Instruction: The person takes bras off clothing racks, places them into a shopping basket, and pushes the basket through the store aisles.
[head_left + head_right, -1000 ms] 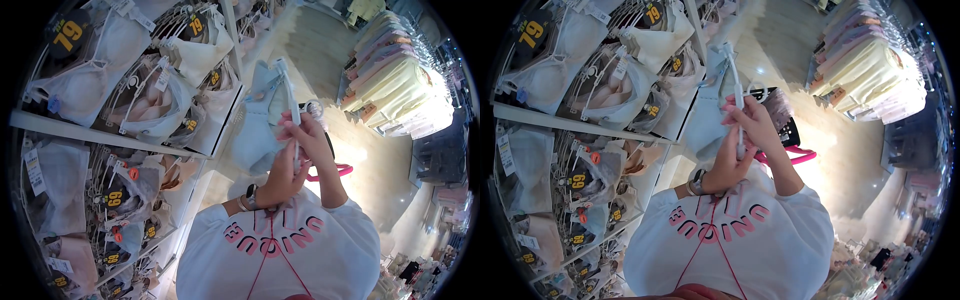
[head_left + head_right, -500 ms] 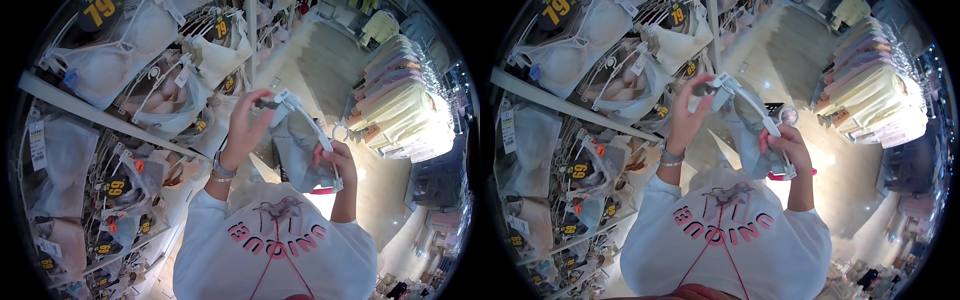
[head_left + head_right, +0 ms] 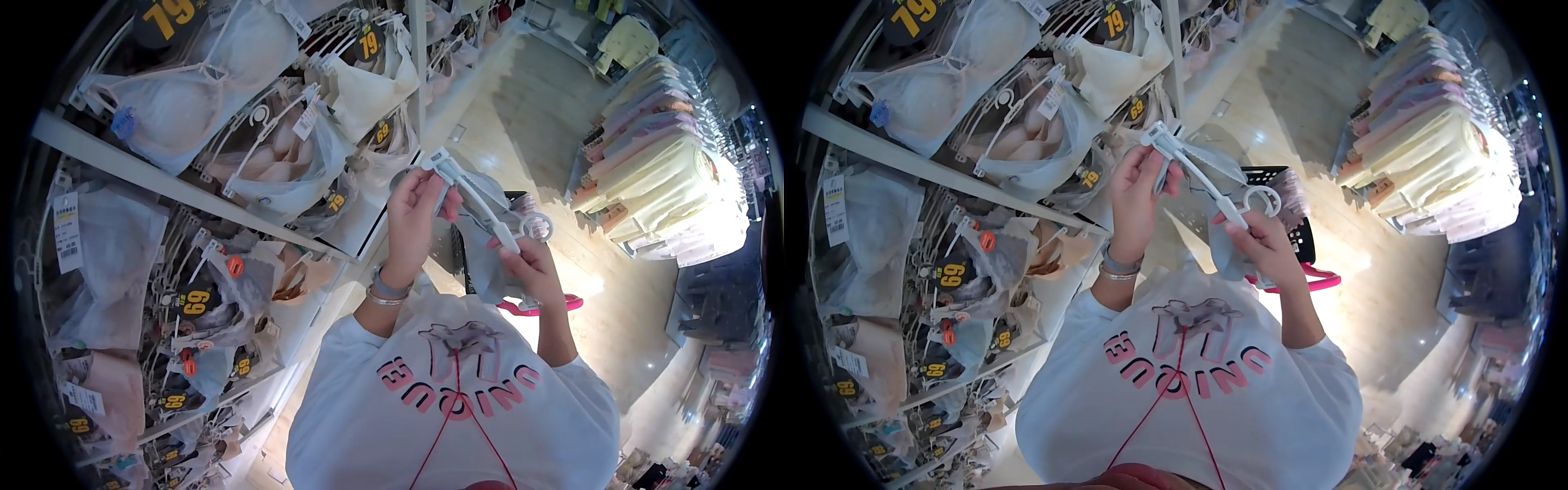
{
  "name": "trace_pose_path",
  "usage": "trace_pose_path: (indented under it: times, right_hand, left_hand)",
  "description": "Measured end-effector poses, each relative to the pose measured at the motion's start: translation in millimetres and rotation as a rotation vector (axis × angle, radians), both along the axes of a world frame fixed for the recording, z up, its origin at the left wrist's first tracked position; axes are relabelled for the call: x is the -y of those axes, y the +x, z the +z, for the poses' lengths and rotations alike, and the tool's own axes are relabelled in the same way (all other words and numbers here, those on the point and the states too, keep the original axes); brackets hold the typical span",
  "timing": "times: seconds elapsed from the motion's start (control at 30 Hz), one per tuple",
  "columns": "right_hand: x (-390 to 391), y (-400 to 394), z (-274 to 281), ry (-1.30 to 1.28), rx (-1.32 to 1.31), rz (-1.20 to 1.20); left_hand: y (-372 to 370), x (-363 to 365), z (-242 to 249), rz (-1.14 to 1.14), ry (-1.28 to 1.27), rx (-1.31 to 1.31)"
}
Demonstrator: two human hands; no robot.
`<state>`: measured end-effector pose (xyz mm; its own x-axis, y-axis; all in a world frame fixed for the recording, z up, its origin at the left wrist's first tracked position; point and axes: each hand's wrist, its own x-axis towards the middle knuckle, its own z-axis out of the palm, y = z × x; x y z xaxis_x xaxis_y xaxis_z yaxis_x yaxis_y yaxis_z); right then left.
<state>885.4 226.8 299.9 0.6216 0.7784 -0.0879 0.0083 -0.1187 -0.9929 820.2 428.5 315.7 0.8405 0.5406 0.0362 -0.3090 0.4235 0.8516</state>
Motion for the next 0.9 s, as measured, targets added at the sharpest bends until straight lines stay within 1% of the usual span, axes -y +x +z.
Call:
trace_pose_path:
  times: [0.1,0.2,0.23,0.33,0.43,0.53,0.57,0.67,0.7,0.77,0.8,0.9]
  right_hand:
    - [-8.5,-1.3,-0.5,0.054,-0.058,0.004]
    - [-19.8,-3.7,-4.7,0.050,-0.001,-0.054]
    - [-18.8,1.7,-17.3,-0.070,0.159,-0.020]
    - [-30.4,-0.7,-11.4,-0.041,0.116,-0.053]
    - [-31.8,-1.5,-16.3,-0.099,0.361,-0.033]
    - [-31.1,3.0,-14.3,-0.233,0.525,0.014]
    - [-30.6,2.3,-12.1,-0.287,0.546,0.062]
    - [-31.0,0.5,-29.1,-0.397,0.750,0.127]
    - [-30.5,0.7,-33.0,-0.407,0.744,0.131]
    - [-26.2,3.2,-44.9,-0.343,0.722,0.156]
    - [-24.1,4.3,-48.1,-0.309,0.711,0.172]
    - [-18.5,5.8,-33.2,-0.335,0.621,0.316]
  left_hand:
    - [-1.1,-6.3,-13.6,0.062,0.128,-0.017]
    - [-8.5,4.7,-14.5,-0.330,0.361,-0.040]
    - [-6.0,15.7,-21.0,-0.339,0.457,0.009]
    - [-5.7,19.2,-22.5,-0.259,0.208,-0.086]
    - [-12.1,16.0,-19.8,-0.144,0.284,-0.174]
    - [-15.1,7.6,-20.1,0.006,0.370,-0.237]
    - [-14.0,3.5,-20.2,0.063,0.402,-0.252]
    - [-9.0,-4.4,-24.2,0.145,0.542,-0.272]
    - [-7.9,-8.0,-20.5,0.144,0.622,-0.330]
    - [-9.3,-19.4,-9.9,0.144,0.781,-0.447]
    - [-9.8,-26.0,-11.6,0.132,0.787,-0.453]
    - [-11.5,-55.4,-27.6,0.100,0.826,-0.442]
